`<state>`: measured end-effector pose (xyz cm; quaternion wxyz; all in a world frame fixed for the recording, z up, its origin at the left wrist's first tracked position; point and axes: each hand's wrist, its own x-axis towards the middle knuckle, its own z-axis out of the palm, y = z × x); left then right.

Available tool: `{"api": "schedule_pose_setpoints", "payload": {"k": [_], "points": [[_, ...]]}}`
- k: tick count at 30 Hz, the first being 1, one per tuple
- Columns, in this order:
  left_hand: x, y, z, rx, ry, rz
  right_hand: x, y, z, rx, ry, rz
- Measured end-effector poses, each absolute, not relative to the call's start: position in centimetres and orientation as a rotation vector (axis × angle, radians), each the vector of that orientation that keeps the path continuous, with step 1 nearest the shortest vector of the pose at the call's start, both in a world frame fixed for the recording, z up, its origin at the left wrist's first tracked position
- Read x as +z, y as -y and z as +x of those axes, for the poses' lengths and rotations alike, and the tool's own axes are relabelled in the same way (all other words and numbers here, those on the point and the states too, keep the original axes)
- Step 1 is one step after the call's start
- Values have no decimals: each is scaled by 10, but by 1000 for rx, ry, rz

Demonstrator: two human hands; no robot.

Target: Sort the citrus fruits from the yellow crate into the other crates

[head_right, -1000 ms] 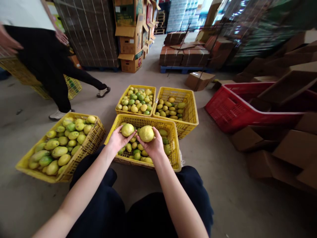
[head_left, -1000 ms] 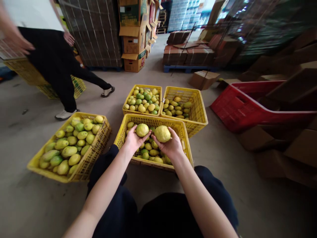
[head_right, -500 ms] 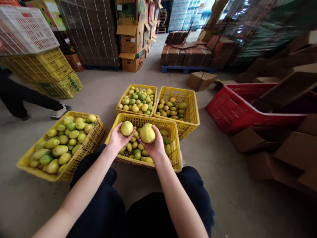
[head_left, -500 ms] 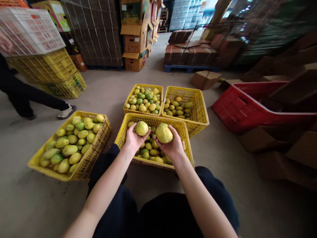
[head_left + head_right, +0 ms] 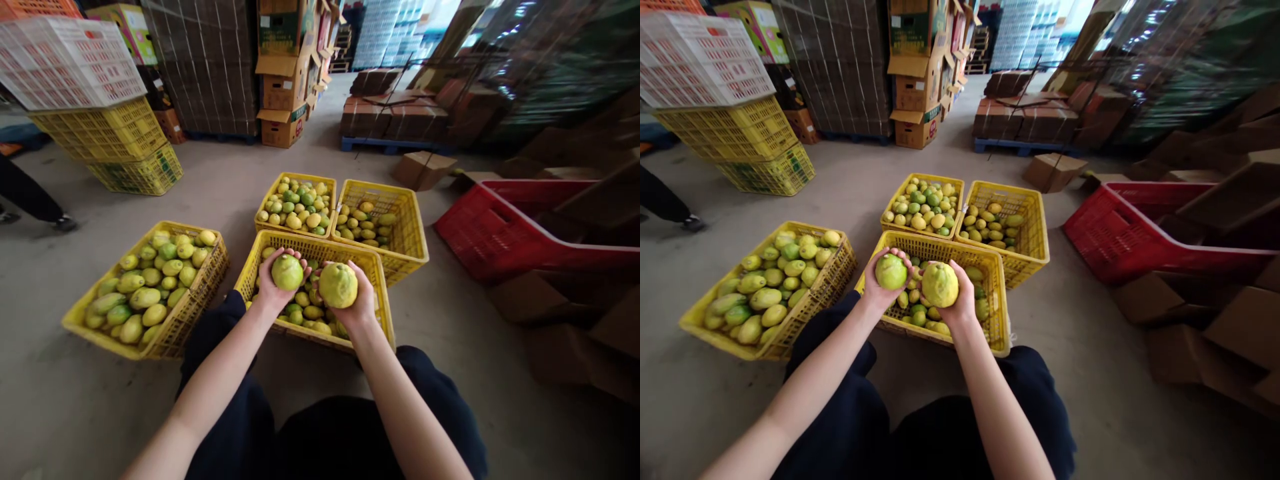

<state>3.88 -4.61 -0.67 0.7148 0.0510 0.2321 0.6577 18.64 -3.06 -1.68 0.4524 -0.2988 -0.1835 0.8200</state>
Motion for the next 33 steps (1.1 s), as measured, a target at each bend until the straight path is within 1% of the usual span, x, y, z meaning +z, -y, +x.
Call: {"api": "schedule_pose_setpoints", "payload": {"k": [6,17,24,30,33], "points": [[-2,47,38,1483,-584,209,-22,31,184,2050,532,-689],[-9,36,44,1595,-570,93,-20,29,181,1986,303,-732],[-12,39,40,1478,-471,49,-24,25,182,1945,148,-710],[-13,38,42,1485,-425,11,-22,26,182,1981,191,-857],[-15,37,42,1490,-393,15,-22,26,181,1986,225,-867]]}}
